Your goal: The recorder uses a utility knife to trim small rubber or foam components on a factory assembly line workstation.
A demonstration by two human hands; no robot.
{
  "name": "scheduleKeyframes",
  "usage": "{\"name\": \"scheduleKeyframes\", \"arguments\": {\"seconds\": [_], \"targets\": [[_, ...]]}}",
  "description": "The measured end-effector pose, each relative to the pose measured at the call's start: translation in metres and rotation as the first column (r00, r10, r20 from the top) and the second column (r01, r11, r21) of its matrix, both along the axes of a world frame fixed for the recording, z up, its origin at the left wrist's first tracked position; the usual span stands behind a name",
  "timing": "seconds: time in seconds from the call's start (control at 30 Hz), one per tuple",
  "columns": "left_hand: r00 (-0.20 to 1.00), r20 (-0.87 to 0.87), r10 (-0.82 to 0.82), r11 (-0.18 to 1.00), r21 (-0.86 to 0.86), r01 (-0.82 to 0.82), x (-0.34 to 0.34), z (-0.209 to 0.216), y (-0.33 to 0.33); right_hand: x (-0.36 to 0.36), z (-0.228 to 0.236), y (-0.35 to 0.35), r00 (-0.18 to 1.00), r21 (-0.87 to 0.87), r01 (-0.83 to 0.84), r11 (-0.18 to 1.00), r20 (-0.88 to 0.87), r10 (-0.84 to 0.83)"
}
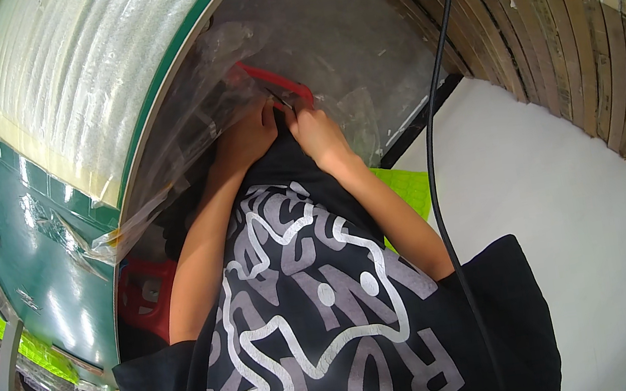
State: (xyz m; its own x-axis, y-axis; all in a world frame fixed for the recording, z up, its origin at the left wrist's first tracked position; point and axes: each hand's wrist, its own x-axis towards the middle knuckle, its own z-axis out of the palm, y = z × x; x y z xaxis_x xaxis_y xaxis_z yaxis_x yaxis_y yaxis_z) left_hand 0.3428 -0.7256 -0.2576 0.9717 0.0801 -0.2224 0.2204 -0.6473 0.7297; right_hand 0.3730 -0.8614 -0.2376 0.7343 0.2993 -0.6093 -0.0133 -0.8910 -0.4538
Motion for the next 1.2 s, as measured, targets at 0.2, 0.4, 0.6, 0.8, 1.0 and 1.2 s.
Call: {"name": "scheduleKeyframes", "arguments": {"seconds": [0.2,0.4,0.6,0.8,1.0,1.2], "targets": [[0.997,-0.070,-0.010,0.999,-0.053,0.007,0.003,0.005,-0.001,0.004,0.004,0.002,1.000,0.000,-0.010,1.000,-0.005,0.010],[0.994,-0.110,-0.005,0.991,-0.134,-0.010,0.004,0.007,-0.002,0.002,0.008,-0.007,0.999,0.007,0.028,1.000,-0.029,-0.028],[0.997,-0.051,0.060,0.978,-0.197,-0.069,0.006,0.013,-0.003,-0.018,0.011,-0.033,0.942,0.239,0.310,0.920,0.051,-0.330],[0.918,-0.391,0.065,0.891,-0.392,-0.230,0.018,0.064,-0.004,-0.001,0.014,-0.033,0.857,0.383,0.487,0.785,-0.033,-0.515],[0.955,-0.288,0.074,0.832,-0.510,-0.218,0.019,0.078,0.002,0.015,0.039,-0.029,0.925,0.502,0.351,0.791,-0.054,-0.376],[0.970,-0.221,0.097,0.822,-0.532,-0.204,0.018,0.082,-0.002,0.016,0.050,-0.035,0.899,0.625,0.435,0.649,-0.252,-0.359]]}}
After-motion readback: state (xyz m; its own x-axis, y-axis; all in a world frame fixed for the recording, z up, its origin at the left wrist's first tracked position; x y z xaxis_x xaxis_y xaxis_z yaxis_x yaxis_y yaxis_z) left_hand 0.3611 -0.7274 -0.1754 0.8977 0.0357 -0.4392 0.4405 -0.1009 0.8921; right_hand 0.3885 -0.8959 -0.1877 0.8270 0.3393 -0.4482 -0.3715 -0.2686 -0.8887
